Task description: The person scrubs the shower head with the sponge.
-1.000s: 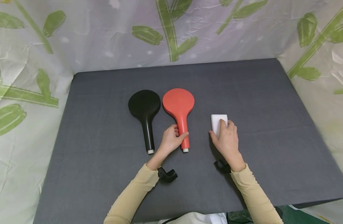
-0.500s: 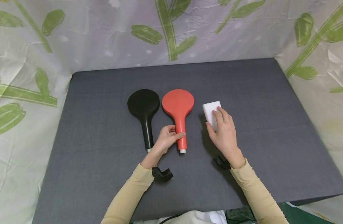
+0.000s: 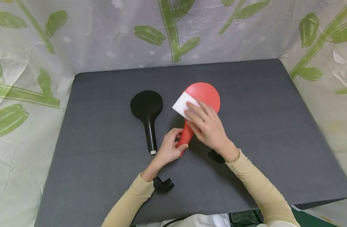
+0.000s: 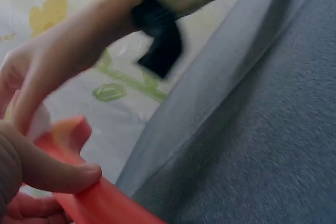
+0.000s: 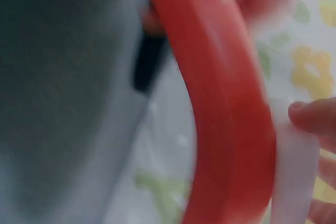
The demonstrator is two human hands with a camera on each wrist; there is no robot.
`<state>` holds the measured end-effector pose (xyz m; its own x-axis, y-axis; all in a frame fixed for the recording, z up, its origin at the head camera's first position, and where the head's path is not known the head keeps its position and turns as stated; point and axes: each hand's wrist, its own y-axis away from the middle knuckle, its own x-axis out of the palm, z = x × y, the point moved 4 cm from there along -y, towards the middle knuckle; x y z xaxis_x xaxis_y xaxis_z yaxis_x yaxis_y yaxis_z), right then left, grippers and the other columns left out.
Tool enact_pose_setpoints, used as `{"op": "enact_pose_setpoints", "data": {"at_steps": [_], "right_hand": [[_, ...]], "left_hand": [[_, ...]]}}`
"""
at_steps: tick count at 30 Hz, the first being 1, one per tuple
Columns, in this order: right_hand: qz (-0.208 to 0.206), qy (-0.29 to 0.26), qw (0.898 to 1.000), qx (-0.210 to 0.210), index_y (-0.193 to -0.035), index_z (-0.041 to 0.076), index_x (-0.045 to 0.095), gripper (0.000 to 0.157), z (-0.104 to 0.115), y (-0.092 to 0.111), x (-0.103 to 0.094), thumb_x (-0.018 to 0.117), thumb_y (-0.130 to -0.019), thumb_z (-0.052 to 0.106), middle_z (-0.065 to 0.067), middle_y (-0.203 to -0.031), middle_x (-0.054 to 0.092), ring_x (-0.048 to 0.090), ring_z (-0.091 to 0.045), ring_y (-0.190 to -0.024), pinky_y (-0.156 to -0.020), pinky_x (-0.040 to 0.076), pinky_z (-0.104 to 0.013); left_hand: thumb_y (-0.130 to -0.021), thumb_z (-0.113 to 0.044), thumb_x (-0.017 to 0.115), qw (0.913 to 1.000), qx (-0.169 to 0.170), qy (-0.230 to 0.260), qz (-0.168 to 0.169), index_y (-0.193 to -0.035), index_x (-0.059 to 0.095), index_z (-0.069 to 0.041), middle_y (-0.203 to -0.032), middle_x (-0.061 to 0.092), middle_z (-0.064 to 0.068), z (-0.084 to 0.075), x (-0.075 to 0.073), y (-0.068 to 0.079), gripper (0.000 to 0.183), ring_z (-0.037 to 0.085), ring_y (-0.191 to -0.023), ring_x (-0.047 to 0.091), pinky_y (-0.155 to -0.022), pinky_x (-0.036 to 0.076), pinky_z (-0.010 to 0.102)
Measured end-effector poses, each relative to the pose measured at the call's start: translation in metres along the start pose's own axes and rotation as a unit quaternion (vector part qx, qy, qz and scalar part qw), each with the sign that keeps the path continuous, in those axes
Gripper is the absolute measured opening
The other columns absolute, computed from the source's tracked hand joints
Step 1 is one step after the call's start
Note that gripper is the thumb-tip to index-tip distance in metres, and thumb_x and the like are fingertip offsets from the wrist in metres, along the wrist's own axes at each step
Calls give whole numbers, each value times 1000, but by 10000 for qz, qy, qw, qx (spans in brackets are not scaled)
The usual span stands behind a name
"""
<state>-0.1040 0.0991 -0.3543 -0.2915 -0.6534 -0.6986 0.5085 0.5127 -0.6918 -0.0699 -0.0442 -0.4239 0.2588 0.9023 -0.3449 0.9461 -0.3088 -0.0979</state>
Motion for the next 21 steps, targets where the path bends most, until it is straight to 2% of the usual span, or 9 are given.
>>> {"op": "enact_pose_setpoints", "data": {"at_steps": [3, 6, 8, 11, 14, 16, 18, 20, 21], "right_hand": [[-535, -3, 9970, 563, -117, 2, 61, 37, -20, -14, -20, 68, -81, 6, -15, -130, 52, 39, -36, -126, -99, 34, -50], [-1008, -96, 9880, 1163, -117, 0, 60, 35, -37, -21, -36, 66, -82, 3, -16, -131, 51, 38, -33, -128, -101, 32, -49], [-1146, -79, 9852, 1269, -116, -1, 60, 35, -40, -20, -38, 65, -82, 2, -17, -131, 51, 37, -33, -128, -103, 30, -50], [-941, -43, 9921, 831, -117, -1, 60, 36, -28, -12, -29, 65, -82, 3, -18, -130, 51, 37, -37, -128, -101, 31, -53], [-269, -8, 9996, -75, -119, 0, 59, 38, -5, 1, -11, 66, -82, 5, -17, -131, 51, 36, -39, -128, -99, 33, -52], [339, 35, 9970, -694, -121, 1, 58, 41, 8, 10, 0, 66, -82, 7, -15, -133, 50, 35, -39, -129, -100, 34, -50], [802, 28, 9908, -1089, -123, 2, 57, 42, 15, 16, 7, 66, -82, 8, -13, -135, 48, 34, -37, -130, -102, 33, -47], [968, 16, 9877, -1227, -124, 3, 57, 42, 16, 16, 8, 66, -83, 9, -12, -136, 48, 34, -35, -131, -104, 31, -45], [907, -8, 9887, -1195, -123, 3, 57, 41, 13, 14, 7, 66, -83, 9, -11, -135, 48, 34, -35, -131, -104, 32, -45]], "left_hand": [[-74, 7, 72, 9988, 364, -325, 5, -113, 53, 5, -104, 54, 13, -4, 1, 4, 43, 24, -93, 55, -72, 54, 35], [-74, 5, 73, 9963, 673, -536, 0, -112, 53, 4, -104, 55, 12, -7, 2, 7, 43, 22, -92, 54, -72, 53, 35], [-74, 5, 73, 9952, 776, -595, -36, -112, 54, 3, -102, 55, 12, -8, 2, 8, 43, 22, -90, 54, -72, 52, 34], [-74, 5, 73, 9957, 743, -555, -53, -113, 53, 4, -103, 55, 12, -7, 2, 8, 44, 23, -89, 54, -71, 53, 33], [-74, 4, 73, 9974, 547, -460, -92, -114, 53, 5, -105, 54, 14, -4, 1, 7, 44, 24, -92, 55, -70, 54, 34], [-75, 3, 73, 9971, 452, -581, -172, -115, 53, 6, -105, 55, 15, -2, -1, 7, 45, 25, -94, 55, -71, 54, 35], [-74, 3, 73, 9957, 476, -751, -259, -116, 54, 6, -106, 56, 16, 0, -2, 6, 46, 27, -95, 55, -72, 54, 37], [-74, 3, 73, 9945, 557, -842, -297, -116, 54, 6, -107, 56, 17, 1, -4, 6, 46, 27, -96, 56, -74, 53, 38], [-74, 3, 73, 9939, 609, -862, -315, -116, 54, 5, -107, 56, 17, 1, -4, 5, 46, 27, -95, 56, -73, 53, 38]]}}
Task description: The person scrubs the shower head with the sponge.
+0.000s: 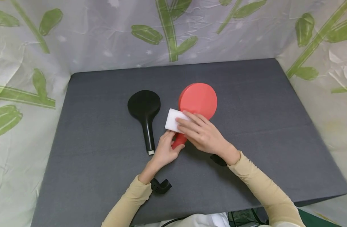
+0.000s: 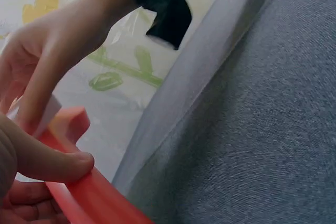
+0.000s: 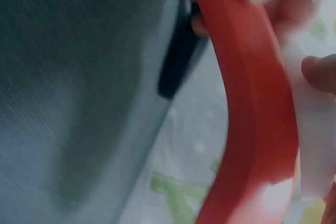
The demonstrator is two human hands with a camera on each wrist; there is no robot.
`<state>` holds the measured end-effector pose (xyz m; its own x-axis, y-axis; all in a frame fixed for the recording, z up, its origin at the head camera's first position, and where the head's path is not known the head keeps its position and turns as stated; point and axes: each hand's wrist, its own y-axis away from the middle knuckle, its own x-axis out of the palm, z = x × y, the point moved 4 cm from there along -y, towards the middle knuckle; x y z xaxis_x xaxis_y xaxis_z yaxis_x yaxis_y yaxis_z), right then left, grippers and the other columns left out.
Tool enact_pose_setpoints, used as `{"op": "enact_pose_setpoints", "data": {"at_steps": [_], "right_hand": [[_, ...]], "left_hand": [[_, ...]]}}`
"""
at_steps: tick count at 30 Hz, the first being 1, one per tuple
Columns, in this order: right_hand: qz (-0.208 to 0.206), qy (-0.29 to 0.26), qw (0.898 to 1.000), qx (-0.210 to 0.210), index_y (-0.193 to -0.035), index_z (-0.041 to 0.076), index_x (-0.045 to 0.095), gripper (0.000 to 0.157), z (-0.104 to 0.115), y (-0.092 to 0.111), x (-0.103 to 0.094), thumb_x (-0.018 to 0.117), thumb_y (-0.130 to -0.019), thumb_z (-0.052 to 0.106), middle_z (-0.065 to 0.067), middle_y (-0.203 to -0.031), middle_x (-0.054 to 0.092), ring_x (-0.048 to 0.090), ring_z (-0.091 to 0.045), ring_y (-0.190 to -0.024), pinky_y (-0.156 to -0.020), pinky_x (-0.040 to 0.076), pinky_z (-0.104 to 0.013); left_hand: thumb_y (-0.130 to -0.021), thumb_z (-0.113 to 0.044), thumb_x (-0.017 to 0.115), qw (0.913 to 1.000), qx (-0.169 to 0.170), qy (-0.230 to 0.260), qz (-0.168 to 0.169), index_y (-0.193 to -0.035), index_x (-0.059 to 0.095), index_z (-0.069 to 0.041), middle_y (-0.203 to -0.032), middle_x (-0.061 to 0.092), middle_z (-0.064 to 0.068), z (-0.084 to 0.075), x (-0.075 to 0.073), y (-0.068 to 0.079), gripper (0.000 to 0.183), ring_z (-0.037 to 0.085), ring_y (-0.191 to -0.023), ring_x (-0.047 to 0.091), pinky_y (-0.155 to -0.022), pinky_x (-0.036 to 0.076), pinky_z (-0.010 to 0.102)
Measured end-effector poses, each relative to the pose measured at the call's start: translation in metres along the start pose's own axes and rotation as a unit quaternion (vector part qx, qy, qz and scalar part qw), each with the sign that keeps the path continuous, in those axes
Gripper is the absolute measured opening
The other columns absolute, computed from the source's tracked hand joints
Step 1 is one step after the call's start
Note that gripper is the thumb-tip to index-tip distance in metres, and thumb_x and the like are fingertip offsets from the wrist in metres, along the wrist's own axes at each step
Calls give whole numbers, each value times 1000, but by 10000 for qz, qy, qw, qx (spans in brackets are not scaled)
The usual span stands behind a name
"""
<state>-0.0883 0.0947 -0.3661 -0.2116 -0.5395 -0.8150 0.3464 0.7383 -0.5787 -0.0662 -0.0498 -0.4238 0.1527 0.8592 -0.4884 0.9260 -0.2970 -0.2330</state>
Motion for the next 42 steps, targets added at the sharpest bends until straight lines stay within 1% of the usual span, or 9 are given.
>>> {"op": "enact_pose_setpoints", "data": {"at_steps": [4, 9, 12, 14, 17, 23, 28, 35, 42], "right_hand": [[-894, -204, 9929, 760, -119, 3, 60, 36, -25, -8, -16, 65, -83, 7, -13, -132, 51, 37, -36, -129, -100, 33, -49], [-1997, -586, 9558, 2075, -117, -1, 58, 37, -61, -4, -34, 65, -82, -1, -17, -133, 48, 36, -35, -129, -102, 34, -46], [-2279, -712, 9434, 2302, -118, -4, 56, 37, -65, 2, -34, 64, -82, -5, -18, -134, 46, 35, -34, -129, -103, 34, -44], [-2345, -697, 9455, 2150, -118, -4, 56, 37, -57, 4, -29, 63, -82, -3, -19, -133, 46, 35, -37, -129, -104, 33, -46], [-2139, -554, 9628, 1554, -118, -3, 57, 34, -35, 6, -17, 62, -85, 3, -21, -131, 48, 35, -42, -127, -103, 30, -52], [-1082, -255, 9937, 167, -119, 3, 59, 29, 4, 8, 6, 54, -92, 11, -15, -129, 53, 40, -41, -124, -98, 34, -54], [-1087, -267, 9934, 243, -119, 4, 59, 30, -14, 5, -4, 55, -91, 12, -13, -130, 52, 40, -39, -126, -100, 33, -52], [-2185, -862, 9579, 1650, -114, 0, 59, 34, -56, 0, -32, 63, -81, 1, -16, -130, 51, 36, -36, -129, -101, 29, -52], [-2702, -1106, 9273, 2341, -114, -8, 57, 36, -75, 4, -37, 64, -78, -10, -24, -129, 48, 39, -35, -126, -103, 34, -43]], "left_hand": [[-73, 5, 74, 9997, 85, 229, 17, -114, 54, 5, -106, 55, 14, 0, -2, -1, 45, 24, -92, 56, -72, 54, 36], [-73, 6, 74, 9987, 34, 500, 10, -114, 55, 5, -105, 55, 13, 1, -5, -1, 46, 24, -93, 54, -72, 54, 36], [-72, 7, 74, 9967, -30, 814, 5, -114, 55, 5, -105, 56, 13, 3, -6, -2, 46, 25, -93, 55, -72, 55, 37], [-73, 7, 74, 9942, -92, 1072, -1, -115, 55, 6, -105, 55, 15, 4, -7, -2, 47, 26, -94, 55, -71, 55, 38], [-73, 7, 74, 9885, -158, 1504, -22, -116, 53, 8, -106, 55, 19, 6, -8, -4, 48, 30, -93, 57, -71, 55, 40], [-76, 15, 67, 9716, -401, 2330, 68, -118, 46, 16, -110, 52, 28, -3, -16, -7, 47, 35, -97, 57, -74, 54, 38], [-75, 15, 67, 9705, -228, 2392, 189, -118, 47, 14, -109, 52, 25, -6, -19, -6, 47, 30, -95, 57, -76, 54, 36], [-75, 14, 68, 9801, -64, 1928, 463, -113, 51, 15, -106, 52, 25, -23, -26, -5, 42, 36, -94, 55, -75, 53, 44], [-75, 11, 70, 9848, -20, 1694, 389, -112, 52, 15, -105, 53, 25, -22, -25, -2, 42, 34, -94, 54, -74, 53, 44]]}}
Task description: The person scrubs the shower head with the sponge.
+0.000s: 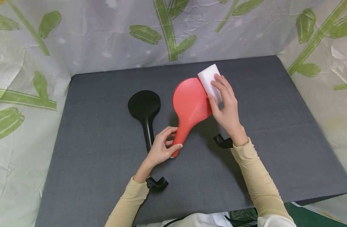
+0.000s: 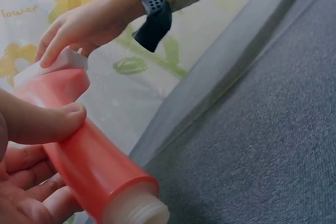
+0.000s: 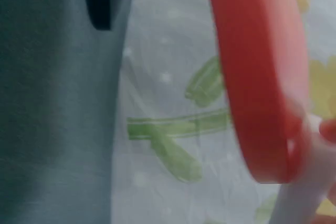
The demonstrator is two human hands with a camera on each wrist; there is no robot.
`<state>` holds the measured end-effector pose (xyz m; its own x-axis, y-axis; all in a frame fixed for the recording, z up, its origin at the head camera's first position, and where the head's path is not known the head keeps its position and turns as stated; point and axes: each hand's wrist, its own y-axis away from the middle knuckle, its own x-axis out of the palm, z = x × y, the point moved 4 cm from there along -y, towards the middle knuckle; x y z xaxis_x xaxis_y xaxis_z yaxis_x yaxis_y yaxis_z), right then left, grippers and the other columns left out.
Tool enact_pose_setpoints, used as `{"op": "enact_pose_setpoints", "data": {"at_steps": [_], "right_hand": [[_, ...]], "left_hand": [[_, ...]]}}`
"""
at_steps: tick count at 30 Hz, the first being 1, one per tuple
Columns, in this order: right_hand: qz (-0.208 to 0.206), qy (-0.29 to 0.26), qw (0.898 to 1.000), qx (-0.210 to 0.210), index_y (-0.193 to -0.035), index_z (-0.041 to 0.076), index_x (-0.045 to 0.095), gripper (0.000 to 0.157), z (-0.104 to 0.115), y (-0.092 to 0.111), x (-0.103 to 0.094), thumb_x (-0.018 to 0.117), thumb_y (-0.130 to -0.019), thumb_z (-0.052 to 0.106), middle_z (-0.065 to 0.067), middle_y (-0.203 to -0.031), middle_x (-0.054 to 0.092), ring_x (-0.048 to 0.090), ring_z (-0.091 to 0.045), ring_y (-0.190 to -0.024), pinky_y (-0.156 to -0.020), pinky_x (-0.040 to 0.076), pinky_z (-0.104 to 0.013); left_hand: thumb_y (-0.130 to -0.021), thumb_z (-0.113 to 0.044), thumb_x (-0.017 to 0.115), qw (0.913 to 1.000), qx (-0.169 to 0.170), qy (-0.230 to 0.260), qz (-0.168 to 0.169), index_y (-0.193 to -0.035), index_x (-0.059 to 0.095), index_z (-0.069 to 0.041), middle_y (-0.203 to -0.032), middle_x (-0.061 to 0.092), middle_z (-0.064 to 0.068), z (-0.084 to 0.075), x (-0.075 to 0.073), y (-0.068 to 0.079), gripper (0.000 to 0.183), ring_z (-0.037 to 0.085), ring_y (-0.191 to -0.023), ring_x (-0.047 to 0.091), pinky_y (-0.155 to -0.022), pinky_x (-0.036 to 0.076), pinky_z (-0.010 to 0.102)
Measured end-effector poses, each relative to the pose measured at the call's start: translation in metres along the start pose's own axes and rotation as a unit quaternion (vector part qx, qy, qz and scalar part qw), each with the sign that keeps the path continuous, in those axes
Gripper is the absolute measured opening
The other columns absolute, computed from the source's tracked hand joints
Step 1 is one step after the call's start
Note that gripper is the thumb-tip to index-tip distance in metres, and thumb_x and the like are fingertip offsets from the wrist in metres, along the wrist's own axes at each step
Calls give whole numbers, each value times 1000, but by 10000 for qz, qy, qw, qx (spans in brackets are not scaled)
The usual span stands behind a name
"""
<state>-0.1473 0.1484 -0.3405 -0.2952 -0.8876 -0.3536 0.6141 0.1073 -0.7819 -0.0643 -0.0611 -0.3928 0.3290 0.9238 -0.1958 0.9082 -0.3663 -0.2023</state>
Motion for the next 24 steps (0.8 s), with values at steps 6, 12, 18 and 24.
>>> {"op": "enact_pose_setpoints", "data": {"at_steps": [6, 12, 18, 24], "right_hand": [[34, 215, 9996, -187, -118, -6, 55, 36, 9, 29, 12, 60, -83, -1, -22, -132, 46, 34, -38, -129, -105, 30, -48], [739, 226, 9914, -1056, -116, -2, 57, 35, 35, 65, 31, 57, -82, 5, -23, -129, 47, 35, -46, -125, -100, 29, -55], [1006, -267, 9807, -1658, -112, -1, 54, 29, 45, 77, 37, 52, -83, 2, -26, -121, 46, 37, -49, -121, -99, 33, -54], [110, -20, 9869, -1611, -104, 0, 54, 20, 34, 64, 27, 53, -84, 1, -21, -117, 44, 37, -47, -120, -97, 34, -55]], "left_hand": [[-73, 14, 70, 9986, -85, 381, -369, -117, 51, 13, -108, 52, 25, 24, 0, 0, 49, 34, -94, 56, -74, 54, 39], [-76, 14, 66, 9880, -11, 1500, -365, -122, 45, 15, -112, 53, 22, 33, 1, -3, 50, 20, -93, 59, -75, 54, 33], [-84, -8, 69, 9613, 220, 2745, 81, -126, 37, 21, -118, 55, 9, 26, 3, -5, 60, 18, -98, 60, -83, 51, 32], [-85, -15, 69, 9484, 113, 3132, 484, -126, 36, 22, -118, 55, 12, 22, 11, -3, 64, 22, -96, 63, -85, 50, 35]]}}
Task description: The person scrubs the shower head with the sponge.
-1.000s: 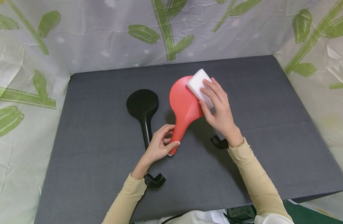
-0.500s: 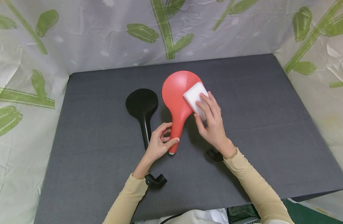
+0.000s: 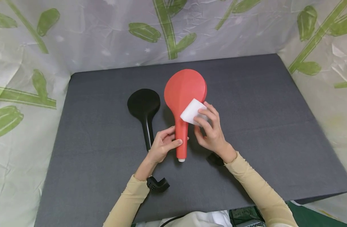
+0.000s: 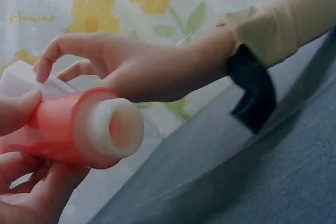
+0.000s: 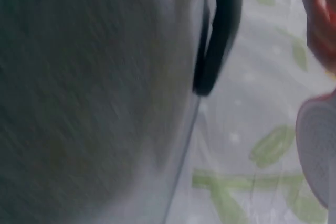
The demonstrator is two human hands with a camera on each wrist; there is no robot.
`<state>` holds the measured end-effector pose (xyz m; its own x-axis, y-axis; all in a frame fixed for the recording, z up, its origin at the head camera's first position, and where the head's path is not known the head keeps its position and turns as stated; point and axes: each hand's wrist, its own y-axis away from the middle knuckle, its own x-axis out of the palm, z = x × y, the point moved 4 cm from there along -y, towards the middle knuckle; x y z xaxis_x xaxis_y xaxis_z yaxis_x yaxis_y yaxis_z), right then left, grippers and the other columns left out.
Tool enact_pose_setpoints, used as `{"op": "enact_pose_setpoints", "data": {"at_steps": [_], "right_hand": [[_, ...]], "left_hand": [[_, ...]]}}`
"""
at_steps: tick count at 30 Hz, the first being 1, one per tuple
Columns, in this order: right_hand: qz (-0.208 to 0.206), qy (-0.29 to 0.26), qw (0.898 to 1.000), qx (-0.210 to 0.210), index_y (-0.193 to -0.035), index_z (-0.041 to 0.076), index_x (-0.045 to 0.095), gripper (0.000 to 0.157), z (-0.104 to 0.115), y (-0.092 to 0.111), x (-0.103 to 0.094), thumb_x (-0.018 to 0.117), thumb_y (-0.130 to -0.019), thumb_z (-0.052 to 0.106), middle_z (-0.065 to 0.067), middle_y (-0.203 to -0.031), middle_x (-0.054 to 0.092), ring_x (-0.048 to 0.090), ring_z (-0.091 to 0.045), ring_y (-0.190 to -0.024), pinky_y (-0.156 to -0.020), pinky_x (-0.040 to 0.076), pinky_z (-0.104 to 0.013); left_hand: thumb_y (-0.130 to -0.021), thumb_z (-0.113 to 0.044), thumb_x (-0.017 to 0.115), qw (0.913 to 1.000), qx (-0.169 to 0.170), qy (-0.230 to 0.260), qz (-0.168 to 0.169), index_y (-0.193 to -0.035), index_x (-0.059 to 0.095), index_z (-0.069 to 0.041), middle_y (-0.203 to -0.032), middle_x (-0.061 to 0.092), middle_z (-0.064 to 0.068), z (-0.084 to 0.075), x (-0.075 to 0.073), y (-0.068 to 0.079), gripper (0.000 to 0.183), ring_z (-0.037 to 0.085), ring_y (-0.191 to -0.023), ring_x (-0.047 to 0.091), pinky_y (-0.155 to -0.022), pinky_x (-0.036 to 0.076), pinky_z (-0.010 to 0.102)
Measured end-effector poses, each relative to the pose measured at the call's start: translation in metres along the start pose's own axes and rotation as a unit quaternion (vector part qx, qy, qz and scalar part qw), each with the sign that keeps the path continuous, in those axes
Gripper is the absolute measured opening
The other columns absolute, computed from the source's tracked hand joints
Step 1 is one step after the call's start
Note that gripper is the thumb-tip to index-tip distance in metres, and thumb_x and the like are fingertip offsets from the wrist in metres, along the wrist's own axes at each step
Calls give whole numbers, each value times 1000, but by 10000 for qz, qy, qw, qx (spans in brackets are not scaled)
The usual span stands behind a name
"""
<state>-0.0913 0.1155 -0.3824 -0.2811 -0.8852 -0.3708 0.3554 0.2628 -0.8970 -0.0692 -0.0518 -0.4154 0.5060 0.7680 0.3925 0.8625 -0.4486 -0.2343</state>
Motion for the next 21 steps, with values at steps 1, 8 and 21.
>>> {"op": "enact_pose_setpoints", "data": {"at_steps": [1, 8, 21], "right_hand": [[-153, 52, 9999, 41, -103, 0, 54, 19, -3, -2, -2, 52, -84, 1, -20, -117, 44, 38, -47, -119, -96, 35, -54], [-1053, -324, 9898, 905, -102, -6, 50, 27, -15, -22, -18, 50, -77, 0, -25, -120, 45, 40, -45, -117, -92, 40, -48], [-815, -1447, 9505, 2626, -110, -21, 51, 35, -32, -57, -46, 37, -79, -11, -35, -119, 50, 52, -28, -110, -88, 42, -29]], "left_hand": [[-85, -16, 69, 10000, -43, 4, 23, -126, 36, 22, -118, 54, 12, 1, 1, 0, 65, 22, -96, 63, -85, 50, 35], [-84, -10, 69, 9992, -57, -392, 100, -125, 39, 22, -122, 50, 14, 2, 0, 3, 60, 19, -99, 60, -83, 51, 32], [-73, 8, 73, 9103, 390, -4115, -239, -120, 57, 8, -110, 56, 14, -7, -11, 11, 49, 24, -95, 55, -78, 51, 36]]}}
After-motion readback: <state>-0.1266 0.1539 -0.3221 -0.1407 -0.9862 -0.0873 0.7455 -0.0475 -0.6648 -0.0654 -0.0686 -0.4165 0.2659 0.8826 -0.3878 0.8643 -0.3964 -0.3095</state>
